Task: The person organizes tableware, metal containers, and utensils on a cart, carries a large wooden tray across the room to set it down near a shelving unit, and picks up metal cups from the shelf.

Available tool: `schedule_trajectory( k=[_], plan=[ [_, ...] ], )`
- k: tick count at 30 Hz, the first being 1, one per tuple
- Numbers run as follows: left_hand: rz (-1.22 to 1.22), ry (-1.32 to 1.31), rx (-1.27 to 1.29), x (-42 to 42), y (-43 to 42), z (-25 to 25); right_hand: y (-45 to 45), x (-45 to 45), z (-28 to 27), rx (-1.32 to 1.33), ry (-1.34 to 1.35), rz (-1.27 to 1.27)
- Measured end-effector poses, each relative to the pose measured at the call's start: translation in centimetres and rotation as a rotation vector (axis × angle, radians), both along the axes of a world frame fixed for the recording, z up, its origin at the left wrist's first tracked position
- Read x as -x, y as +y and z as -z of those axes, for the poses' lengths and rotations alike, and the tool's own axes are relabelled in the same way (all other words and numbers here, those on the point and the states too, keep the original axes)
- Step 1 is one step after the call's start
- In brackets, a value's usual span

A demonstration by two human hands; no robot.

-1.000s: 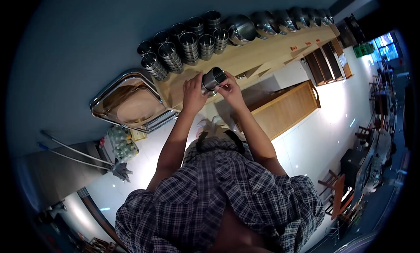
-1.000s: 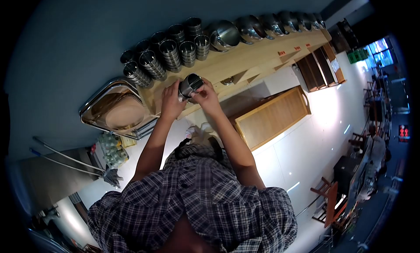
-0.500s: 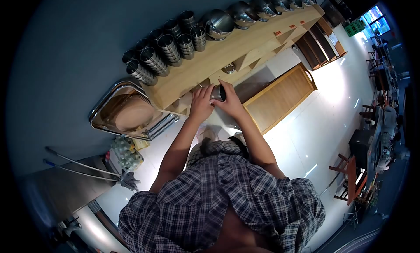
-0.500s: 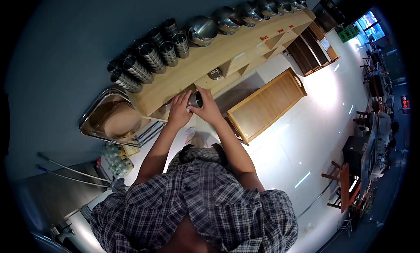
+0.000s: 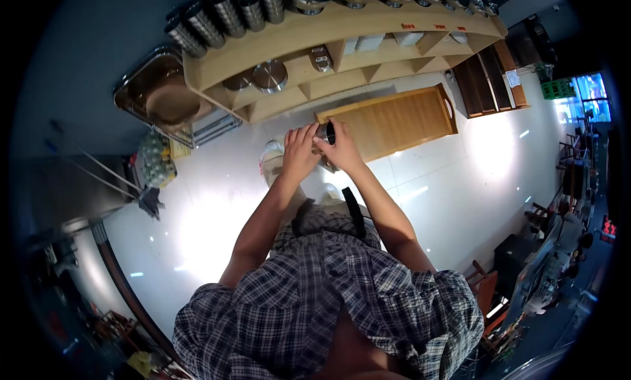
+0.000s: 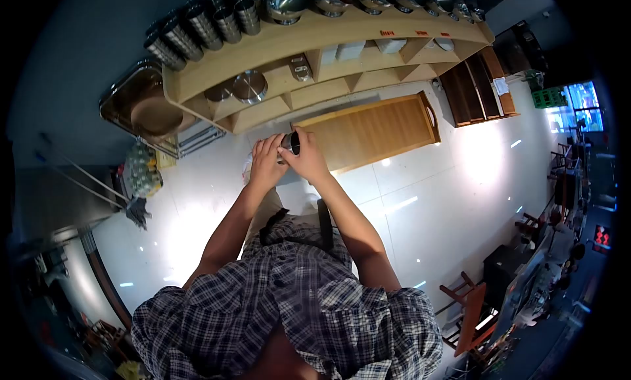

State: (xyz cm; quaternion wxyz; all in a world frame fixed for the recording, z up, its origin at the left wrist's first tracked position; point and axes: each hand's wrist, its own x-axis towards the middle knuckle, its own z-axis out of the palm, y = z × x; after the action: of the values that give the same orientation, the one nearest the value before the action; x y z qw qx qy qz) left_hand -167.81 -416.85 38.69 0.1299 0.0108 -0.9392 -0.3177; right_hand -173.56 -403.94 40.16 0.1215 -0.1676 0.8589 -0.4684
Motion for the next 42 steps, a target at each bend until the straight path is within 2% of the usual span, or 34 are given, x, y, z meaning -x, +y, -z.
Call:
schedule_trajectory(
  k=[1,3,6,9,19,23,25,27,29,32,35,38,39,41,42],
  plan=[
    [-0.018,-0.006,-0.005,-1.1,1.1,0.0,1.4,-0.8,-0.1,-0.005,-0.006,-0.018],
    [0.003,-0.141,-0.032,-2.6,2.3,-0.7,3.8,-1.8,-0.4,0.073,0.157,-0.193],
    [0.068,-0.282,-0.127,-3.9,2.8,-1.3,6.1,-2.6,-0.6,0.193,0.091,-0.324],
    [0.089,-0.228,-0.065,-4.8,3.3,-0.8,6.9,-3.6,-1.1,0.257,0.015,-0.325],
    [-0.039,-0.175,-0.072,-8.1,5.9,-0.9,8.0,-6.8,-1.0,0.251,0.092,-0.343],
    [-0.018,-0.156,-0.059,-9.9,7.8,0.6,9.0,-10.3,0.2,0.161,0.128,-0.188],
    [-0.044,-0.193,-0.236,-10.4,8.8,1.5,9.7,-11.8,1.9,0.119,0.178,-0.013],
    [-0.024,-0.228,-0.267,-10.7,9.9,2.3,10.3,-13.4,2.9,0.127,0.173,0.071],
    [-0.009,-0.157,-0.229,-11.2,11.4,3.8,11.2,-14.5,2.8,0.128,0.023,0.105],
    [0.004,-0.215,-0.261,-11.9,13.4,4.4,13.3,-14.8,2.8,0.099,0.048,0.110],
    [0.029,-0.287,-0.268,-12.2,14.8,5.7,15.6,-14.4,5.2,0.106,0.150,0.067],
    [0.067,-0.008,-0.226,-13.1,16.6,7.2,18.4,-13.5,7.2,0.105,0.186,-0.075],
    [0.048,-0.003,-0.230,-13.3,17.5,8.3,19.3,-13.1,7.9,0.087,0.194,-0.156],
    [-0.016,-0.212,-0.327,-14.7,20.1,10.7,21.7,-13.2,9.3,0.054,0.129,-0.268],
    [-0.086,-0.189,-0.333,-15.2,21.4,12.0,22.8,-13.6,10.2,-0.005,0.163,-0.327]
  ],
)
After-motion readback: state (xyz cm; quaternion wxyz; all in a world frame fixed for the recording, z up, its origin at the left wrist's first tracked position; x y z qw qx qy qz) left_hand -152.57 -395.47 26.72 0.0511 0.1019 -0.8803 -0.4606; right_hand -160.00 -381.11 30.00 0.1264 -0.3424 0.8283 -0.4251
